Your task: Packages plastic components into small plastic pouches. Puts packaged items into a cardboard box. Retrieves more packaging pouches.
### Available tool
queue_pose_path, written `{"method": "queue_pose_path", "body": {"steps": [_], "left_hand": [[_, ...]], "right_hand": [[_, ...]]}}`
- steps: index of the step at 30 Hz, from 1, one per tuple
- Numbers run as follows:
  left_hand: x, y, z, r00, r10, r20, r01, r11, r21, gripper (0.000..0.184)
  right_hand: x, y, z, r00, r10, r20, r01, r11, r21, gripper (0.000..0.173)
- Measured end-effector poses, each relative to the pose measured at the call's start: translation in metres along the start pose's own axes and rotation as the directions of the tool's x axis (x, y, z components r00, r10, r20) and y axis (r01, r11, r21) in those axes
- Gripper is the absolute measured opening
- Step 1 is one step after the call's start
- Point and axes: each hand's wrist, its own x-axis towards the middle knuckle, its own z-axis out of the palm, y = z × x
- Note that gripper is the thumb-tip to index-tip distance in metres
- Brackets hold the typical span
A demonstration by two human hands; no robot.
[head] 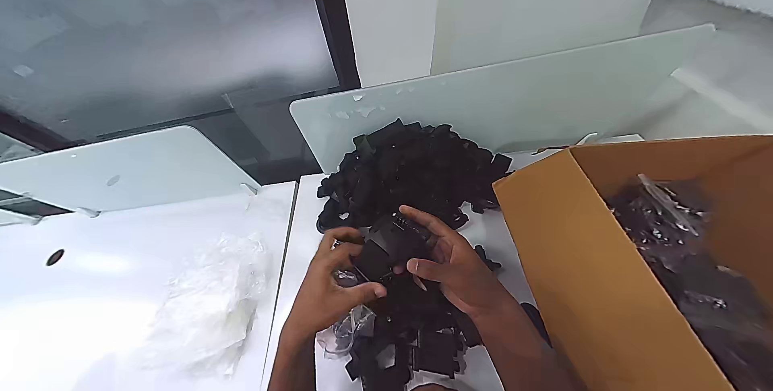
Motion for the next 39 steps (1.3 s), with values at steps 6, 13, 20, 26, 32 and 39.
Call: {"method": "queue_pose_path", "body": {"steps": [6,13,20,26,32,39], "left_hand": [[0.019,0.01,-0.011,0.995,0.013,0.1,0.003,0.987,-0.158,0.084],[0.048,0.017,-0.015,0.989,-0.148,0.002,0.148,0.988,-0.047,0.027],[0.095,-0.005,-0.022,0.947,-0.292,-0.135,0.245,0.927,-0.283,0.022],[0.151,-0.046,0.019,0.919,-0.351,-0.18,0.285,0.906,-0.313,0.036],[0.183,-0.088,0.059,0.974,-0.209,-0.092,0.211,0.671,0.711,0.04],[0.178,-0.091,0.072,0.957,-0.285,0.055,0.107,0.522,0.846,0.032]], "right_hand": [[0.015,-0.019,0.001,0.985,0.1,0.142,-0.087,0.992,-0.093,0.06],[0.047,-0.021,-0.018,0.958,0.261,-0.116,-0.283,0.819,-0.5,0.045],[0.067,-0.01,-0.058,0.925,0.249,-0.286,-0.321,0.916,-0.241,0.023],[0.116,-0.011,-0.09,0.766,-0.11,-0.633,-0.176,0.912,-0.371,0.05],[0.135,0.005,-0.128,0.705,-0.433,-0.562,-0.473,0.303,-0.827,0.037],[0.121,0.05,-0.126,0.839,-0.294,-0.458,-0.45,0.1,-0.888,0.021]]}}
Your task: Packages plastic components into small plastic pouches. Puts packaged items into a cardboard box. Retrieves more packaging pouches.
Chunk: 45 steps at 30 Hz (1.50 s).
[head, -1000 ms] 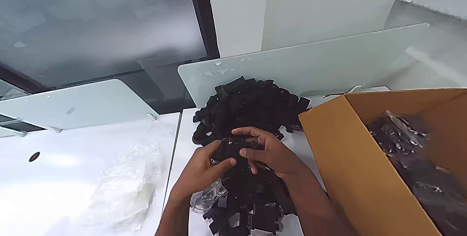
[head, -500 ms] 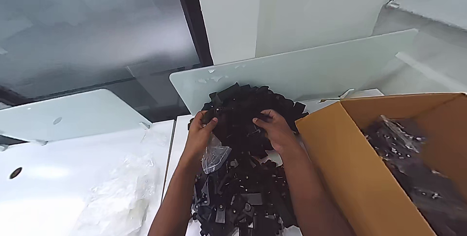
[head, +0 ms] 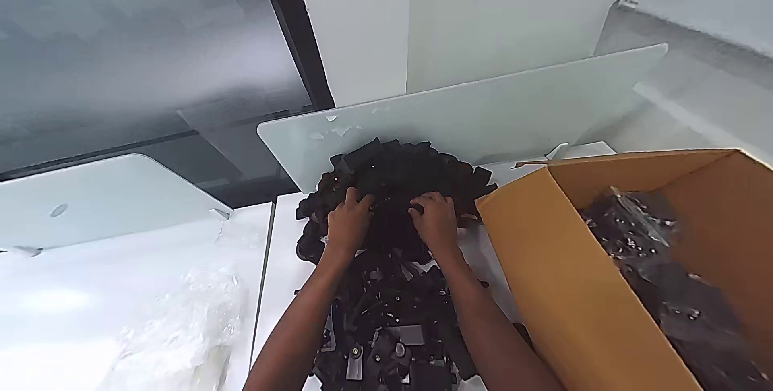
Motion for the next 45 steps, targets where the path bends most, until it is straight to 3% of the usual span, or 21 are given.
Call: {"method": "queue_pose_path", "body": {"steps": [2,5,8,10,12,15,17,19,22,26,29,32,33,35,37,38,39,41,43,45], "left_hand": [[-0.002,0.001,-0.007,0.999,-0.038,0.017,0.039,0.998,-0.051,0.042],[-0.014,-0.003,-0.02,0.996,-0.084,-0.018,0.076,0.96,-0.269,0.058],[-0.038,-0.014,-0.034,0.985,-0.151,-0.086,0.075,0.819,-0.569,0.056],[-0.062,-0.017,-0.043,0.968,-0.25,-0.016,0.148,0.623,-0.768,0.048],[-0.089,-0.022,-0.044,0.951,-0.301,0.067,0.171,0.333,-0.927,0.038],[-0.127,-0.033,-0.05,0.951,-0.294,0.091,0.093,-0.01,-0.996,0.029],[-0.151,-0.05,-0.052,0.959,-0.274,0.079,0.053,-0.1,-0.994,0.03],[-0.174,-0.075,-0.05,0.957,-0.285,0.046,0.034,-0.047,-0.998,0.035],[-0.209,-0.114,-0.043,0.91,-0.412,-0.042,0.026,0.158,-0.987,0.041],[-0.261,-0.166,-0.043,0.832,-0.552,-0.059,0.06,0.196,-0.979,0.046],[-0.298,-0.22,-0.033,0.797,-0.605,0.006,0.234,0.3,-0.925,0.042],[-0.332,-0.267,-0.034,0.711,-0.703,-0.001,0.354,0.36,-0.863,0.033],[-0.343,-0.28,-0.036,0.67,-0.738,-0.074,0.354,0.406,-0.842,0.03],[-0.359,-0.3,-0.039,0.552,-0.751,-0.363,0.416,0.625,-0.66,0.024],[-0.365,-0.314,-0.042,0.448,-0.622,-0.643,0.503,0.769,-0.394,0.023],[-0.363,-0.319,-0.043,0.428,-0.539,-0.726,0.503,0.809,-0.304,0.024],[-0.359,-0.323,-0.043,0.445,-0.476,-0.758,0.476,0.843,-0.25,0.025],[-0.348,-0.334,-0.036,0.584,-0.431,-0.688,0.389,0.892,-0.229,0.025],[-0.336,-0.351,-0.018,0.758,-0.438,-0.484,0.382,0.899,-0.214,0.024],[-0.327,-0.366,-0.004,0.84,-0.488,-0.236,0.456,0.871,-0.181,0.03]], "right_hand": [[-0.004,0.002,0.0,0.998,-0.031,-0.052,0.032,0.999,0.006,0.021],[-0.027,-0.011,-0.02,0.985,0.004,-0.171,0.007,0.998,0.062,0.022],[-0.06,-0.029,-0.035,0.979,0.03,-0.2,0.027,0.96,0.279,0.028],[-0.083,-0.043,-0.039,0.996,0.086,-0.002,-0.071,0.833,0.548,0.04],[-0.104,-0.06,-0.041,0.944,0.085,0.319,-0.307,0.578,0.756,0.052],[-0.131,-0.079,-0.031,0.815,0.02,0.579,-0.556,0.306,0.773,0.061],[-0.145,-0.092,-0.019,0.791,0.025,0.612,-0.606,0.174,0.776,0.059],[-0.156,-0.107,-0.008,0.825,0.039,0.564,-0.564,0.117,0.817,0.061],[-0.17,-0.13,0.011,0.885,-0.02,0.465,-0.452,0.201,0.869,0.067],[-0.188,-0.168,0.048,0.908,-0.121,0.401,-0.334,0.37,0.867,0.069],[-0.205,-0.206,0.089,0.881,-0.168,0.441,-0.298,0.526,0.797,0.055],[-0.21,-0.245,0.128,0.858,-0.258,0.444,-0.18,0.658,0.731,0.024],[-0.208,-0.259,0.139,0.842,-0.316,0.438,-0.113,0.69,0.715,0.016],[-0.204,-0.291,0.159,0.796,-0.441,0.415,0.013,0.697,0.717,0.008],[-0.203,-0.325,0.176,0.764,-0.522,0.38,0.123,0.695,0.708,0.011],[-0.204,-0.341,0.183,0.75,-0.549,0.369,0.18,0.706,0.685,0.014],[-0.204,-0.355,0.19,0.736,-0.568,0.369,0.235,0.725,0.647,0.018],[-0.204,-0.372,0.206,0.694,-0.585,0.419,0.328,0.775,0.54,0.028],[-0.204,-0.376,0.221,0.646,-0.573,0.504,0.414,0.818,0.399,0.031],[-0.205,-0.375,0.233,0.61,-0.552,0.569,0.498,0.825,0.267,0.052]]}}
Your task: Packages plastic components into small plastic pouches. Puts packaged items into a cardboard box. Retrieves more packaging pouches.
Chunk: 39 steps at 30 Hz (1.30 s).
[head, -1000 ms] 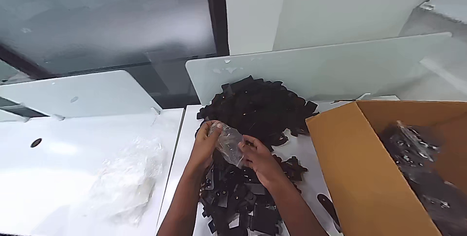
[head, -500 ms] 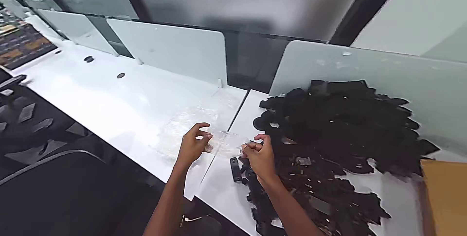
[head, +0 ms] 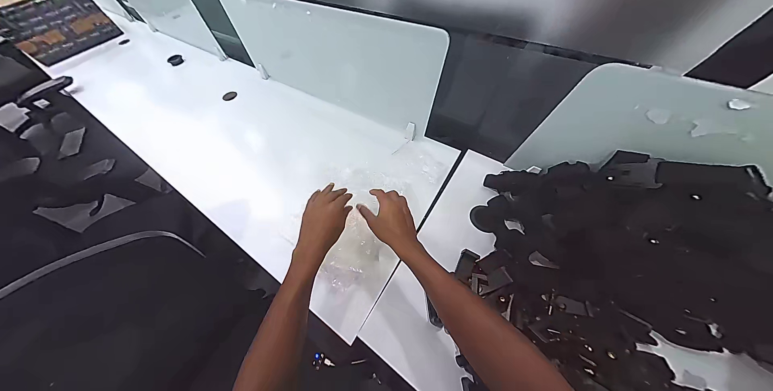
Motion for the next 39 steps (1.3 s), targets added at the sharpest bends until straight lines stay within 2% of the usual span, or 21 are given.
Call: {"method": "queue_pose_path", "body": {"steps": [1,3,5,7,11,13,15,16,18,21,24,28,32,33,34,36,39], "left_hand": [[0.003,-0.002,0.003,0.991,-0.055,0.124,0.051,0.998,0.035,0.042],[0.003,-0.006,0.009,0.941,-0.152,0.301,0.132,0.988,0.086,0.063],[0.0,-0.008,0.013,0.922,-0.179,0.344,0.15,0.983,0.11,0.069],[0.0,-0.004,0.008,0.939,-0.167,0.301,0.135,0.983,0.124,0.068],[-0.009,0.027,-0.015,0.993,-0.078,0.088,0.065,0.987,0.148,0.061],[-0.019,0.055,-0.029,0.998,-0.005,-0.059,0.01,0.995,0.096,0.054],[-0.034,0.098,-0.037,0.976,0.06,-0.208,-0.059,0.998,0.011,0.044],[-0.042,0.122,-0.038,0.967,0.094,-0.239,-0.106,0.994,-0.038,0.04],[-0.054,0.172,-0.033,0.957,0.197,-0.215,-0.232,0.961,-0.151,0.035],[-0.06,0.251,-0.018,0.906,0.393,-0.154,-0.422,0.86,-0.287,0.031],[-0.057,0.346,-0.006,0.801,0.579,-0.151,-0.586,0.71,-0.39,0.03],[-0.073,0.485,0.02,0.588,0.791,-0.166,-0.732,0.434,-0.525,0.028],[-0.101,0.596,0.042,0.373,0.913,-0.167,-0.777,0.209,-0.593,0.024],[-0.106,0.618,0.046,0.325,0.927,-0.186,-0.792,0.16,-0.589,0.023],[-0.11,0.64,0.051,0.28,0.938,-0.202,-0.809,0.117,-0.576,0.023],[-0.113,0.679,0.059,0.218,0.961,-0.171,-0.838,0.094,-0.538,0.024],[-0.11,0.733,0.07,0.106,0.992,0.076,-0.854,0.129,-0.505,0.025]], "right_hand": [[0.0,0.002,0.004,1.0,0.005,0.018,-0.004,0.997,-0.073,0.062],[-0.004,0.008,0.011,0.997,0.033,0.071,-0.019,0.982,-0.188,0.064],[-0.007,0.013,0.012,0.992,0.038,0.116,-0.014,0.979,-0.204,0.058],[-0.012,0.014,0.004,0.994,0.011,0.105,0.005,0.988,-0.153,0.05],[-0.043,0.017,-0.024,0.996,-0.066,-0.062,0.066,0.998,0.0,0.04],[-0.064,0.023,-0.049,0.995,-0.073,-0.07,0.079,0.993,0.093,0.039],[-0.091,0.036,-0.079,0.996,-0.088,-0.023,0.091,0.974,0.207,0.038],[-0.107,0.046,-0.095,0.994,-0.105,-0.012,0.104,0.959,0.263,0.036],[-0.148,0.073,-0.126,0.994,-0.103,-0.047,0.112,0.93,0.35,0.033],[-0.227,0.12,-0.176,0.989,0.031,-0.141,0.036,0.893,0.448,0.028],[-0.314,0.166,-0.224,0.914,0.216,-0.342,-0.038,0.889,0.457,0.026],[-0.439,0.207,-0.275,0.65,0.449,-0.613,-0.198,0.879,0.434,0.022],[-0.537,0.244,-0.308,0.396,0.507,-0.766,-0.42,0.842,0.34,0.021],[-0.555,0.257,-0.316,0.354,0.508,-0.785,-0.482,0.818,0.312,0.02],[-0.572,0.27,-0.324,0.337,0.511,-0.791,-0.541,0.792,0.281,0.02],[-0.595,0.301,-0.341,0.355,0.542,-0.761,-0.633,0.739,0.231,0.02],[-0.603,0.344,-0.366,0.413,0.756,-0.508,-0.721,0.612,0.324,0.016]]}}
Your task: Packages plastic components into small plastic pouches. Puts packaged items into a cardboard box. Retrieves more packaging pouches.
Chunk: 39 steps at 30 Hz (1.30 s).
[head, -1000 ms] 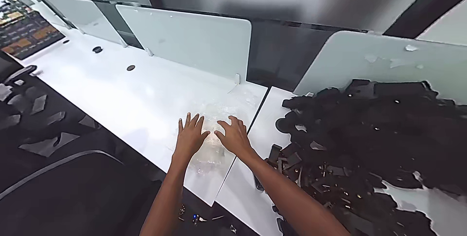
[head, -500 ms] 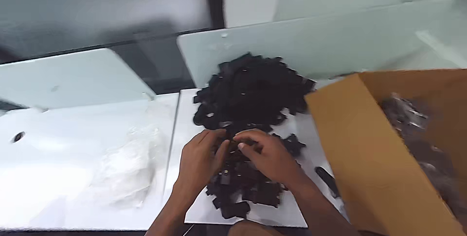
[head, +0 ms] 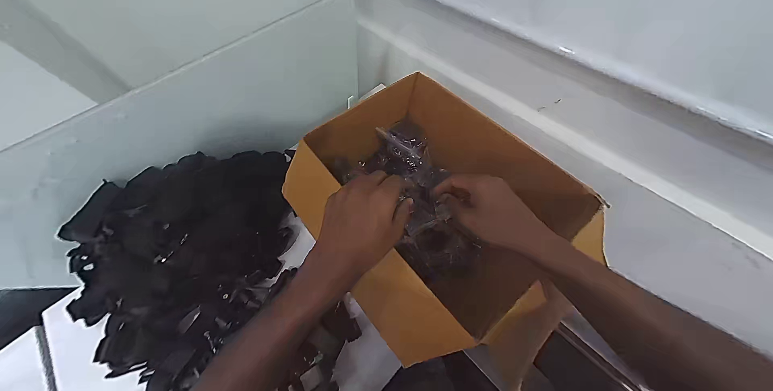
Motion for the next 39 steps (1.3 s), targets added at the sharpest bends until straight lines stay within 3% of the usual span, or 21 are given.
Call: {"method": "queue_pose_path", "body": {"steps": [3,8,10,12,14,17,20,23,25,28,34,39], "left_hand": [[0.059,-0.002,0.007,0.947,-0.087,0.31,0.067,0.995,0.075,0.026],[0.128,-0.01,0.048,0.729,-0.248,0.638,0.182,0.969,0.169,0.027],[0.136,-0.013,0.06,0.675,-0.287,0.679,0.203,0.958,0.204,0.025],[0.142,-0.013,0.06,0.64,-0.325,0.697,0.228,0.946,0.231,0.028],[0.148,-0.017,0.061,0.631,-0.342,0.696,0.27,0.938,0.215,0.031],[0.152,-0.021,0.059,0.622,-0.389,0.679,0.35,0.914,0.203,0.032],[0.148,-0.027,0.057,0.601,-0.429,0.674,0.525,0.848,0.072,0.033],[0.139,-0.035,0.056,0.635,-0.462,0.62,0.731,0.619,-0.288,0.04],[0.13,-0.028,0.043,0.69,-0.451,0.567,0.723,0.468,-0.508,0.045],[0.103,-0.006,0.012,0.777,-0.403,0.483,0.619,0.353,-0.702,0.047],[-0.006,0.022,-0.051,0.93,-0.333,0.153,0.28,0.377,-0.883,0.03],[-0.129,0.023,-0.066,0.958,-0.199,-0.207,-0.032,0.642,-0.766,0.025]], "right_hand": [[0.047,0.013,0.001,0.98,0.085,0.181,-0.062,0.99,-0.129,0.013],[0.104,0.02,0.016,0.969,0.207,0.135,-0.149,0.926,-0.347,0.027],[0.116,0.018,0.02,0.967,0.226,0.114,-0.167,0.907,-0.386,0.033],[0.124,0.02,0.026,0.979,0.196,0.061,-0.154,0.896,-0.416,0.027],[0.136,0.026,0.032,0.989,0.143,0.029,-0.116,0.892,-0.438,0.029],[0.15,0.024,0.032,0.99,0.104,0.095,-0.052,0.897,-0.438,0.024],[0.148,0.007,0.025,0.988,0.099,0.116,-0.047,0.922,-0.384,0.016],[0.137,-0.012,0.007,0.992,0.117,0.042,-0.102,0.961,-0.256,0.018],[0.126,-0.022,-0.007,0.996,0.092,0.0,-0.092,0.987,-0.133,0.019],[0.085,-0.048,-0.03,0.998,0.032,-0.054,-0.031,0.999,0.019,0.02],[-0.023,-0.095,-0.022,0.947,-0.178,-0.267,0.253,0.927,0.277,0.015],[-0.088,-0.139,0.038,0.902,-0.281,-0.328,0.417,0.763,0.494,0.014]]}}
